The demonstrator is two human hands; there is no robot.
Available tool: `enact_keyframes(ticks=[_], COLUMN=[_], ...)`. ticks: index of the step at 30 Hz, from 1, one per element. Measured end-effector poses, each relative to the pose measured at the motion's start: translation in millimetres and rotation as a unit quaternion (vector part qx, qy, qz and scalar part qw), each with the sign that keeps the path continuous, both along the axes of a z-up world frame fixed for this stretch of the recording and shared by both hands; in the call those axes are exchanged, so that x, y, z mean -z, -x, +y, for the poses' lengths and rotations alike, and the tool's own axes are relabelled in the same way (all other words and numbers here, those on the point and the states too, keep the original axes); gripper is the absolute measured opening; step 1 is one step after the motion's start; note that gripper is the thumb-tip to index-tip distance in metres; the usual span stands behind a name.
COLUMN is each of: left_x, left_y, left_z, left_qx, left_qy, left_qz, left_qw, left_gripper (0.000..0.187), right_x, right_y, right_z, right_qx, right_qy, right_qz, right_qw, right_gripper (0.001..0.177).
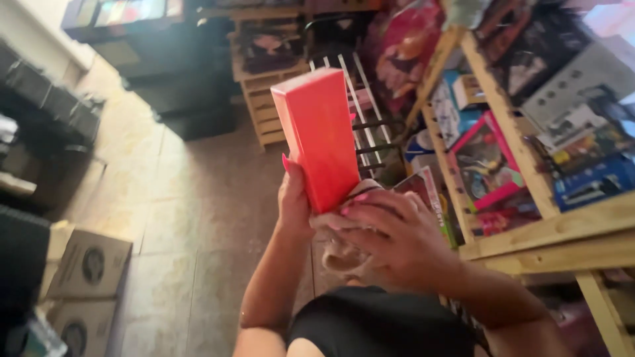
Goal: Cleaning and dusting boxed items on shelves using a cloth
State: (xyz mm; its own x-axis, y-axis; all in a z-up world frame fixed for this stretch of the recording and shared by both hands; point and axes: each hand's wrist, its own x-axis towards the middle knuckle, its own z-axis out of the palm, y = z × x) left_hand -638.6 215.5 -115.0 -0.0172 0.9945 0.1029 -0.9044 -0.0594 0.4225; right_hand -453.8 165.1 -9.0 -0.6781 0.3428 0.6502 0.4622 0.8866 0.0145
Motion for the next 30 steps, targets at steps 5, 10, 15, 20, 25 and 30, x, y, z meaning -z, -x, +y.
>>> enact_keyframes(ticks=[5,10,15,20,25,30], left_x=[53.2,49.1,-0.3,39.2,69.2,17.9], left_y=[29.1,29.2,18.6,27.2,29.0,24.2], left_z=[39.3,51.8,53.3,50.8,58.3,74.7], left_qx=[-0.084,-0.084,-0.138,-0.122,-0.134,-0.190], left_qy=[-0.157,-0.191,-0.032,-0.171,-0.129,-0.084], left_qz=[0.063,0.115,0.342,0.240,0.088,0.029], left_qw=[0.982,0.971,0.929,0.948,0.979,0.978], left_gripper=[0.080,0.038,0.037,0.044,0.040,0.043], right_x=[-81.1,-104.2,-140.8,-120.1,-62.8,48.3], right_y=[-7.9,3.5,32.5,35.3,28.1,71.2], right_z=[56.1,105.0,162.8,205.4,264.0,279.3], right_qx=[-0.245,-0.247,-0.407,-0.411,-0.386,-0.372], right_qy=[0.051,0.023,-0.046,0.016,0.107,0.489], right_qz=[0.115,0.306,0.038,-0.030,0.076,0.325], right_qw=[0.961,0.919,0.912,0.911,0.913,0.718], right_gripper=[0.027,0.015,0.025,0.029,0.043,0.082])
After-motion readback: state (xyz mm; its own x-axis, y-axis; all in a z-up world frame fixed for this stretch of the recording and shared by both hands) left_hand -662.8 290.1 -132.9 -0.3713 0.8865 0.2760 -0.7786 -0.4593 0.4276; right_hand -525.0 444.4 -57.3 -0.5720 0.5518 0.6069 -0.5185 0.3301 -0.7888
